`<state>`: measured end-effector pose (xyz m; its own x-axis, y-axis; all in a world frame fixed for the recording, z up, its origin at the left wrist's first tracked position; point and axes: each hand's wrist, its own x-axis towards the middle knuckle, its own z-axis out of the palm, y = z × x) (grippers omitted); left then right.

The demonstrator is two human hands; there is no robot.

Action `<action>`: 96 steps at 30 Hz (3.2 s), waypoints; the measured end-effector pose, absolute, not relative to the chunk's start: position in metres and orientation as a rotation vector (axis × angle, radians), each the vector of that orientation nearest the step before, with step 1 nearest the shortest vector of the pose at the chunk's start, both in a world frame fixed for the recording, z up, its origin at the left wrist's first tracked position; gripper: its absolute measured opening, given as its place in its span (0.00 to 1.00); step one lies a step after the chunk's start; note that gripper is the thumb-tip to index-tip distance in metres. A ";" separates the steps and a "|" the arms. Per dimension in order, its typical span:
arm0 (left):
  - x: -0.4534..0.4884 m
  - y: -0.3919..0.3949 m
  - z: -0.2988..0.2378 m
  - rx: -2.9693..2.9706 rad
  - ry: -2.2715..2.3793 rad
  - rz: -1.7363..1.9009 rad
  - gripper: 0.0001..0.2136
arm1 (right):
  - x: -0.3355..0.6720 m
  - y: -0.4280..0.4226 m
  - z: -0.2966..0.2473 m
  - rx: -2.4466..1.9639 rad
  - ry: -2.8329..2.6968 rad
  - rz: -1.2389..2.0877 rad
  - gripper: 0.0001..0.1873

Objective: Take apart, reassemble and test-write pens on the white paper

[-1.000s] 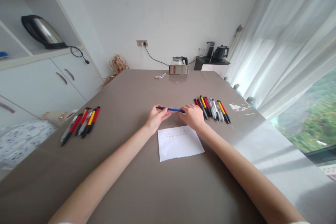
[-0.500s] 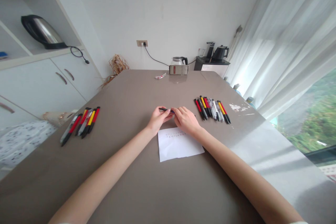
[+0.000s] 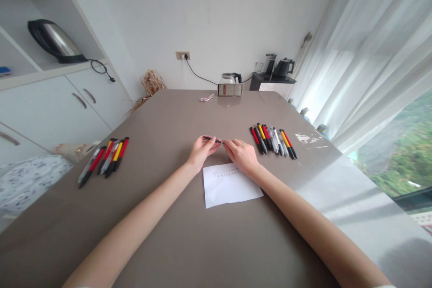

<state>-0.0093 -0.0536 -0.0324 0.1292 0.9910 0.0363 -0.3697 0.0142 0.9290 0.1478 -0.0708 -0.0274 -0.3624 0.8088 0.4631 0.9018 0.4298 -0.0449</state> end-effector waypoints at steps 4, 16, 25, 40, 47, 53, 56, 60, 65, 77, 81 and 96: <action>-0.012 -0.052 -0.031 0.979 0.846 1.307 0.11 | 0.147 -0.070 -0.030 -1.448 -2.270 -0.305 0.19; -0.028 -0.037 -0.031 1.041 1.090 1.446 0.14 | 0.146 -0.069 -0.033 -1.474 -2.225 -0.257 0.19; -0.042 -0.037 -0.045 1.817 1.474 1.218 0.16 | 0.147 -0.066 -0.036 -1.564 -2.170 -0.188 0.17; -0.034 -0.052 -0.029 2.264 1.803 0.693 0.18 | 0.146 -0.067 -0.033 -1.676 -2.176 -0.152 0.16; -0.026 -0.046 -0.026 1.873 1.444 1.099 0.17 | 0.143 -0.070 -0.029 -1.507 -2.150 -0.159 0.14; -0.017 -0.048 -0.019 1.364 1.136 1.169 0.15 | 0.137 -0.074 -0.029 -1.399 -2.140 -0.186 0.12; -0.017 -0.051 -0.016 1.255 1.112 1.134 0.16 | 0.138 -0.073 -0.030 -1.400 -2.127 -0.192 0.12; -0.017 -0.050 -0.017 1.140 1.042 1.142 0.16 | 0.139 -0.073 -0.029 -1.394 -2.121 -0.187 0.11; -0.014 -0.049 -0.022 1.060 1.006 1.174 0.14 | 0.138 -0.074 -0.029 -1.393 -2.128 -0.184 0.12; -0.038 -0.033 -0.025 1.223 1.157 1.284 0.15 | 0.143 -0.070 -0.029 -1.457 -2.083 -0.170 0.11; -0.038 -0.033 -0.029 1.471 1.300 1.238 0.14 | 0.144 -0.071 -0.029 -1.487 -2.051 -0.155 0.10; -0.025 -0.046 -0.034 2.206 1.601 0.984 0.08 | 0.143 -0.069 -0.031 -1.561 -2.037 -0.198 0.09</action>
<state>-0.0250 -0.0457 -0.0345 0.1714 0.9108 0.3757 0.7467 -0.3688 0.5535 0.1427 -0.0691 -0.0312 -0.1656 0.8433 0.5113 0.9259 0.3114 -0.2137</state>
